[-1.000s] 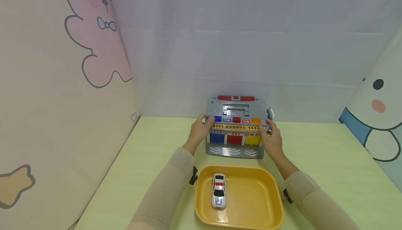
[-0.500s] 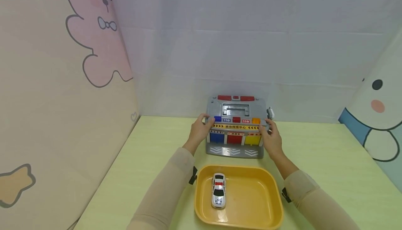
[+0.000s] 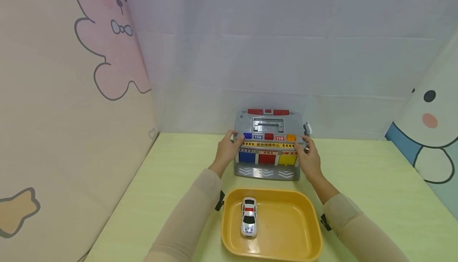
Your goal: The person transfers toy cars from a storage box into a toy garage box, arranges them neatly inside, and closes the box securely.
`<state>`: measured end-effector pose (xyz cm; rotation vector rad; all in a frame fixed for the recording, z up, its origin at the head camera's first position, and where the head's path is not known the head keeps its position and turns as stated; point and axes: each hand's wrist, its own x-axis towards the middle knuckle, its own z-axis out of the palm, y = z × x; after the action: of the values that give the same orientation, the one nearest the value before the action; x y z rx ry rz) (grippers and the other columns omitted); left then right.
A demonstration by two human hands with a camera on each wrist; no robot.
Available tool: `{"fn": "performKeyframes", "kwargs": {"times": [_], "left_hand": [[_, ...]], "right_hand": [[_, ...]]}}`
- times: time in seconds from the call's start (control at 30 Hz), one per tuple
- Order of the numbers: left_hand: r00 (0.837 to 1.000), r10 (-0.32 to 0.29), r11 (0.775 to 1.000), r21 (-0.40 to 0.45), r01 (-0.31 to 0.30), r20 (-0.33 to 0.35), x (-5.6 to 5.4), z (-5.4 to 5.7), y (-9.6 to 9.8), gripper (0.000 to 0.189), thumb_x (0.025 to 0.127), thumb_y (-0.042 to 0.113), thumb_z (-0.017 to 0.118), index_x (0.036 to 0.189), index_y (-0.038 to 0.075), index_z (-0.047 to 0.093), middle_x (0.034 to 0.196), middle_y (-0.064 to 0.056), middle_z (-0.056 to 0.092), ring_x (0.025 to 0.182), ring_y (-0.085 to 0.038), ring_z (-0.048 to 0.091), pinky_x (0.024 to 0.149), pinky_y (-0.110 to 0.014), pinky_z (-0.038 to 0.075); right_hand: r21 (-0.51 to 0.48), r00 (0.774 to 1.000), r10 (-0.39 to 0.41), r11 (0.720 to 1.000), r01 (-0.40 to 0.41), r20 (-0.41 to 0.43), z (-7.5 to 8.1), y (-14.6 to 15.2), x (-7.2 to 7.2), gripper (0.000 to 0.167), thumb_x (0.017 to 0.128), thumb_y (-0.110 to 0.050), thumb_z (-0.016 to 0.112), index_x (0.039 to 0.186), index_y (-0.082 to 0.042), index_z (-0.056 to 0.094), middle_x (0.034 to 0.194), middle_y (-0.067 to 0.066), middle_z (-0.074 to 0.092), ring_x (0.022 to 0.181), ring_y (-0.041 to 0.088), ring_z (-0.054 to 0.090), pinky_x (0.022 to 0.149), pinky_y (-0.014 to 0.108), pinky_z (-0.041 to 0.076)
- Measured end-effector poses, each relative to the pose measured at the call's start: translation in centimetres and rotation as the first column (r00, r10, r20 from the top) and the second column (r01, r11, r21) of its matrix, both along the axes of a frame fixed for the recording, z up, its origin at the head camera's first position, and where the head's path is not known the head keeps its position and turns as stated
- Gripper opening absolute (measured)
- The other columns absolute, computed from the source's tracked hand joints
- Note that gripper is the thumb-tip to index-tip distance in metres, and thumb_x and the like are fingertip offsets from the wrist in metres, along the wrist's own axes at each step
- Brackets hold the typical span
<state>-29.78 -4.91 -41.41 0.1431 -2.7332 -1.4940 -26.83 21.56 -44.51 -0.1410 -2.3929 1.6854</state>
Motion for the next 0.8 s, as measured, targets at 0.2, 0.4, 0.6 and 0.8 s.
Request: {"fn": "performKeyframes", "kwargs": {"times": [0.2,0.4,0.6,0.8], "left_hand": [[1.000,0.010,1.000,0.005,-0.010,0.003,0.00,-0.02,0.06,0.043,0.098,0.045,0.055,0.133,0.019,0.053,0.112,-0.013,0.064,0.094,-0.026,0.061,0.076,-0.041,0.054],[0.999,0.033,0.999,0.027,-0.034,0.023,0.08,0.07,0.26,0.043,0.098,0.044,0.056,0.133,0.019,0.053,0.122,-0.014,0.062,0.104,-0.029,0.060,0.084,-0.046,0.054],[0.998,0.037,0.998,0.047,-0.039,0.043,-0.02,0.19,0.23,0.043,0.098,0.044,0.057,0.134,0.020,0.053,0.123,-0.015,0.061,0.106,-0.030,0.059,0.086,-0.047,0.053],[0.998,0.026,0.998,0.061,-0.029,0.053,-0.16,0.05,0.07,0.046,0.097,0.047,0.056,0.134,0.020,0.052,0.124,-0.015,0.061,0.106,-0.030,0.059,0.087,-0.047,0.053]], "right_hand": [[-0.001,1.000,0.000,1.000,0.000,-0.002,-0.02,-0.01,-0.11,0.052,0.102,-0.034,0.049,0.146,-0.009,0.036,0.138,0.023,0.044,0.118,0.036,0.049,0.095,0.047,0.043],[0.020,1.000,0.004,1.000,-0.004,-0.011,-0.09,0.04,-0.22,0.052,0.102,-0.034,0.049,0.145,-0.008,0.037,0.133,0.021,0.048,0.108,0.031,0.051,0.085,0.036,0.044],[0.049,1.000,0.002,0.999,-0.001,-0.021,-0.10,0.09,-0.28,0.051,0.102,-0.035,0.049,0.144,-0.008,0.038,0.127,0.020,0.050,0.101,0.028,0.051,0.075,0.027,0.043],[0.045,1.000,0.006,0.999,-0.006,0.001,-0.13,0.13,-0.30,0.053,0.102,-0.038,0.048,0.145,-0.009,0.036,0.129,0.020,0.048,0.103,0.029,0.050,0.079,0.033,0.044]]}}
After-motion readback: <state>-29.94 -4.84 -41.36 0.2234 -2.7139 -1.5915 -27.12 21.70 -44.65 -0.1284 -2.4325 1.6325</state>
